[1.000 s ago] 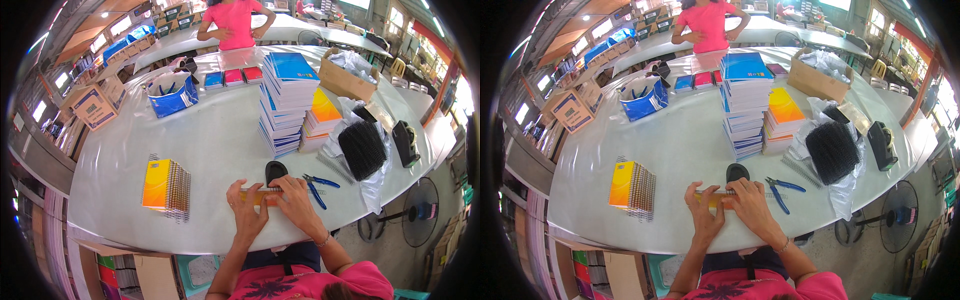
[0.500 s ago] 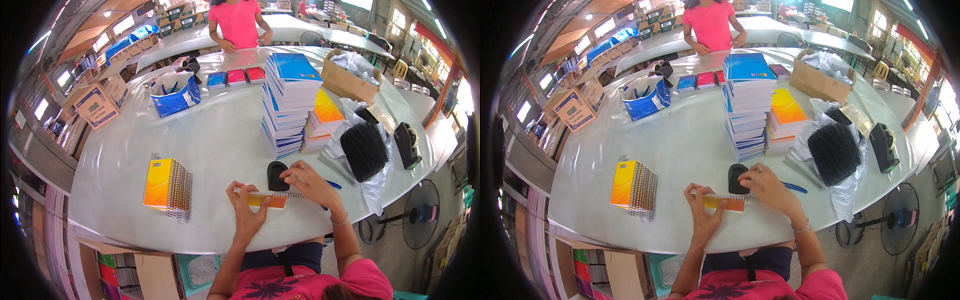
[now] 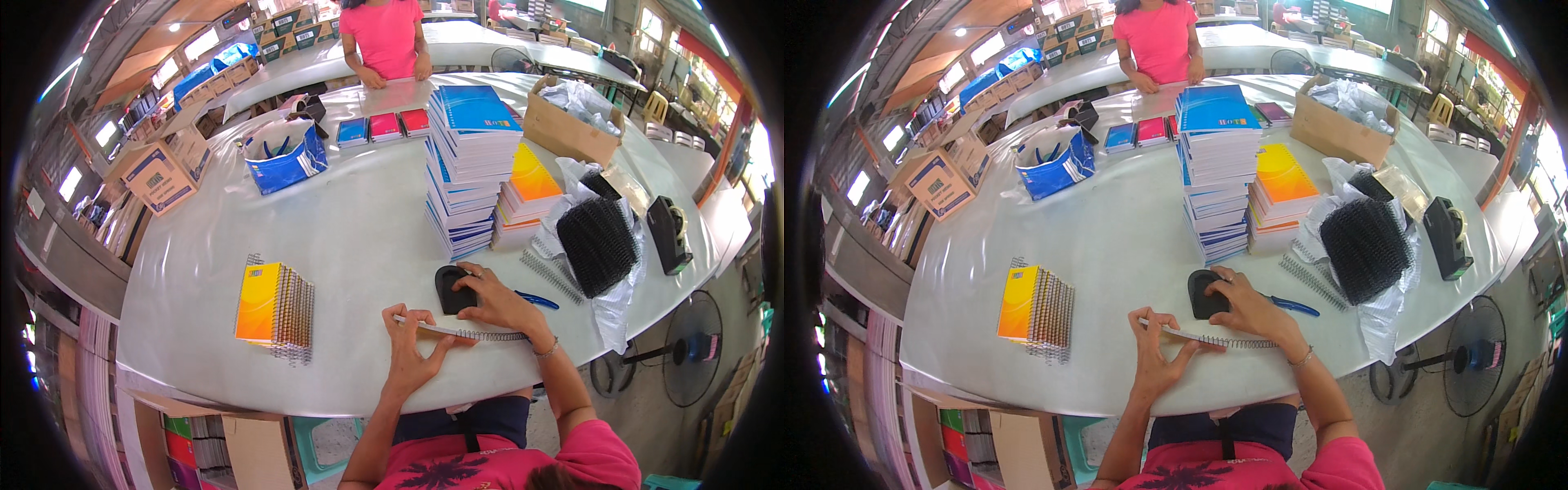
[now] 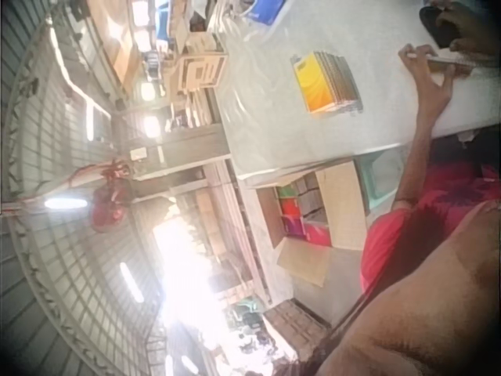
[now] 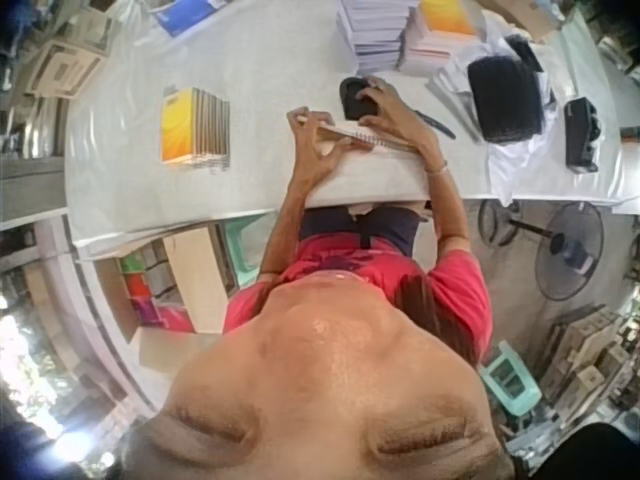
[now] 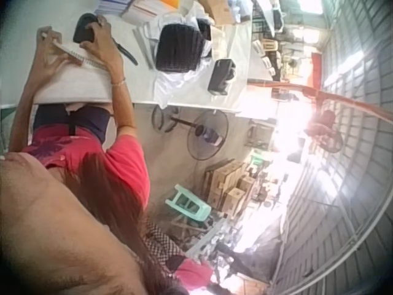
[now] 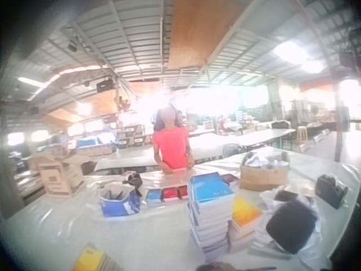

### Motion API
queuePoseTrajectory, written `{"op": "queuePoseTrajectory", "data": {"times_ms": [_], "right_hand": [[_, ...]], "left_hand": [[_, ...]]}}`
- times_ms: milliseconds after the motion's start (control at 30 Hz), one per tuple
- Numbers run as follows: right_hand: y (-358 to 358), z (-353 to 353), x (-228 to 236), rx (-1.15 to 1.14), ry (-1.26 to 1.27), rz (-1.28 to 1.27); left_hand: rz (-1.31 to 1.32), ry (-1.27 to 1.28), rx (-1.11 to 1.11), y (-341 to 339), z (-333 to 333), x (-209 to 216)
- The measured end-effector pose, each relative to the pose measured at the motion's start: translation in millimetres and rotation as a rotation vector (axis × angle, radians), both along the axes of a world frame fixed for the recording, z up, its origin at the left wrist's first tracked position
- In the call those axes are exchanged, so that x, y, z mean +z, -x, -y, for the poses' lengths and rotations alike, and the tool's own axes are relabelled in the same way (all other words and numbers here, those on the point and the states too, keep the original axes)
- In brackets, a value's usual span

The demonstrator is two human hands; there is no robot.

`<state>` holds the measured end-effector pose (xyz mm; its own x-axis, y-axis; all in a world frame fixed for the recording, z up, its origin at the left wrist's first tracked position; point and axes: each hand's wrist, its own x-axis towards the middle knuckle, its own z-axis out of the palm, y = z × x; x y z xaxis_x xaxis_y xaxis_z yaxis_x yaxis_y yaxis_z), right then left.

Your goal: The person binds small yellow notebooks by inserting a spiral wire into the pre-punched holes of each notebook by hand and using pliers to secure the wire ends.

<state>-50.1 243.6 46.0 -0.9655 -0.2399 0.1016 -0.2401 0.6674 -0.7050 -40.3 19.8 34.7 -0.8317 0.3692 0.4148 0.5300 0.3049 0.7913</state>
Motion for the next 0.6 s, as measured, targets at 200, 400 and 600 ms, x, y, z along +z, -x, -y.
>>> {"op": "queuePoseTrajectory", "data": {"times_ms": [200, 400, 600], "right_hand": [[-11, -15, 40, 0.058, 0.399, 0.316], [-18, -42, 36, 0.486, 0.722, 0.399], [-17, -29, 32, 0.222, 0.368, 0.349]], "left_hand": [[0.015, 0.003, 0.022, 0, 1, 4], [0.037, -0.015, 0.035, -1, -2, 7], [0.038, -0.009, 0.046, 1, -1, 5]]}}
